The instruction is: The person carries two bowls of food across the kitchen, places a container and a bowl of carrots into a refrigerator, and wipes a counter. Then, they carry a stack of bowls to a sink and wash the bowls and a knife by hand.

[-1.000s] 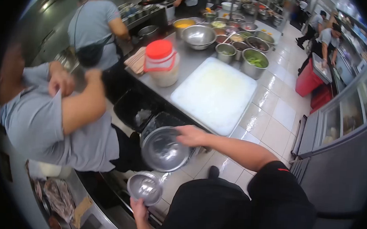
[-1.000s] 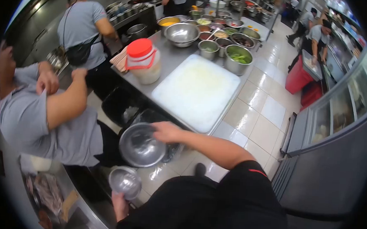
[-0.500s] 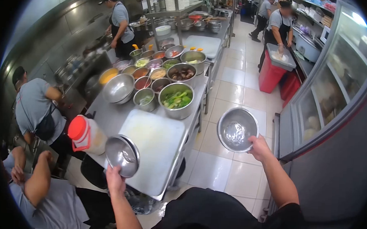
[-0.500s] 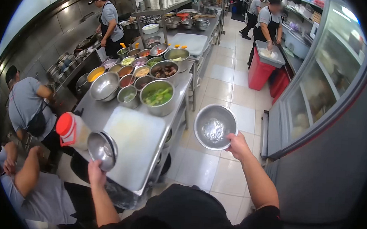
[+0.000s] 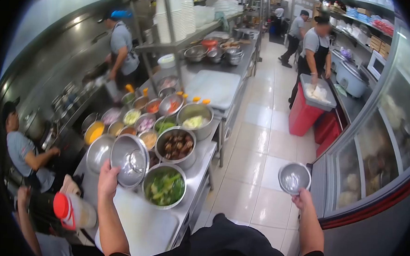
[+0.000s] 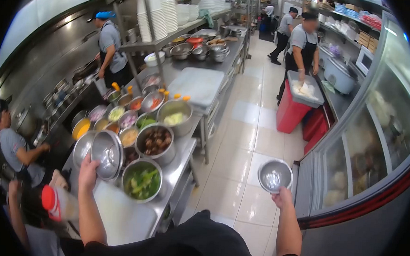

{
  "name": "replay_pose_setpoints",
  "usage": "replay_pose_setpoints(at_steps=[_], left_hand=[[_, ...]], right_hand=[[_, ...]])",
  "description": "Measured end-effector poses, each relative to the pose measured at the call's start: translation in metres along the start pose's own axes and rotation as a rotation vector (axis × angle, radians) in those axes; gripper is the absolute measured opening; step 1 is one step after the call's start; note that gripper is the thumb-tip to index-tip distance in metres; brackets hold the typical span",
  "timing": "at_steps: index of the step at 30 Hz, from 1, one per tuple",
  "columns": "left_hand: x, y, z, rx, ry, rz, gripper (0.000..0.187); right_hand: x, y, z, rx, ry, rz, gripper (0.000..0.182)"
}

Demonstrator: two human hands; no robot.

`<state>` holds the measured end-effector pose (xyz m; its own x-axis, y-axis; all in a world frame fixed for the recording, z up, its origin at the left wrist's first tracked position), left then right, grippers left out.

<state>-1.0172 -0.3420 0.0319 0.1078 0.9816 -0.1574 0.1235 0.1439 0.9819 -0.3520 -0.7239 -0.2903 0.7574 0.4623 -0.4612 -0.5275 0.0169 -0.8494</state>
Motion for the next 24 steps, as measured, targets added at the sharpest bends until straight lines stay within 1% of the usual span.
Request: replay_pose_setpoints(at_steps=[2, 3, 4, 5, 6, 7, 8, 9, 11, 12, 14, 15, 17, 18, 19, 21, 22, 23, 24], left_hand=[[0.054, 0.03, 0.058, 0.096, -0.097, -0.005, 0.034], [0.087, 0.044, 0.09, 0.133, -0.146, 0.049, 0.035], [0.119, 0.056, 0.123, 0.176, -0.194, 0.101, 0.035], [0.153, 0.067, 0.156, 0.328, -0.23, 0.153, 0.034], [0.168, 0.089, 0.197, 0.398, -0.247, 0.223, 0.033], [0.199, 0.094, 0.234, 0.459, -0.293, 0.235, 0.031], [0.221, 0.105, 0.276, 0.478, -0.34, 0.266, 0.03], [0.256, 0.105, 0.312, 0.561, -0.371, 0.328, 0.029], [0.29, 0.119, 0.383, 0.776, -0.343, 0.355, 0.031], [0.31, 0.12, 0.412, 0.789, -0.343, 0.301, 0.032], [0.346, 0.109, 0.463, 0.812, -0.34, 0.172, 0.033], [0.373, 0.095, 0.48, 0.772, -0.311, 0.142, 0.033], [0.437, 0.058, 0.493, 0.692, -0.247, 0.085, 0.033], [0.457, 0.044, 0.492, 0.683, -0.226, -0.017, 0.032], [0.475, 0.028, 0.487, 0.673, -0.203, -0.123, 0.031], [0.505, -0.002, 0.465, 0.609, -0.057, -0.276, 0.03], [0.509, -0.013, 0.455, 0.535, -0.017, -0.381, 0.03], [0.511, -0.024, 0.447, 0.457, 0.025, -0.482, 0.03], [0.518, -0.035, 0.439, 0.4, 0.053, -0.516, 0.03]], right_hand=[[0.022, 0.009, -0.053, 0.025, 0.17, 0.047, 0.032], [0.031, 0.008, -0.073, 0.034, 0.234, 0.057, 0.033], [0.047, 0.018, -0.107, 0.09, 0.223, 0.078, 0.033], [0.059, 0.026, -0.129, 0.147, 0.213, 0.103, 0.034], [0.048, 0.021, -0.138, 0.135, 0.358, 0.106, 0.032], [0.035, 0.013, -0.152, 0.124, 0.504, 0.109, 0.03], [0.037, 0.012, -0.164, 0.154, 0.548, 0.092, 0.029], [0.04, 0.018, -0.18, 0.18, 0.593, 0.077, 0.028], [0.047, 0.014, -0.184, 0.227, 0.619, 0.134, 0.027], [0.062, 0.009, -0.182, 0.243, 0.628, 0.158, 0.027], [0.122, 0.019, -0.181, 0.228, 0.55, 0.163, 0.027], [0.157, 0.016, -0.181, 0.214, 0.512, 0.17, 0.027], [0.229, -0.003, -0.149, 0.126, 0.436, 0.179, 0.026], [0.262, -0.026, -0.119, 0.042, 0.387, 0.183, 0.027], [0.29, -0.06, -0.078, -0.047, 0.337, 0.191, 0.028], [0.366, -0.107, 0.009, -0.199, 0.062, 0.099, 0.028], [0.387, -0.139, 0.067, -0.23, -0.026, 0.079, 0.03], [0.394, -0.182, 0.13, -0.316, -0.106, 0.045, 0.035], [0.419, -0.205, 0.186, -0.373, -0.244, -0.012, 0.042]])
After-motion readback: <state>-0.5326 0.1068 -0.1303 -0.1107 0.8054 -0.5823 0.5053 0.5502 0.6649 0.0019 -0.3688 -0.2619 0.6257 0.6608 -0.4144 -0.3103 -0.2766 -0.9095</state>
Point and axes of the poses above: each hand's wrist, its own x-axis towards the middle knuckle, its own z-axis out of the palm, y = z × x, the point moved 8 cm from there along x, towards the middle knuckle, and after that the axes turned 12 degrees about -z, right-handed, at the moved point
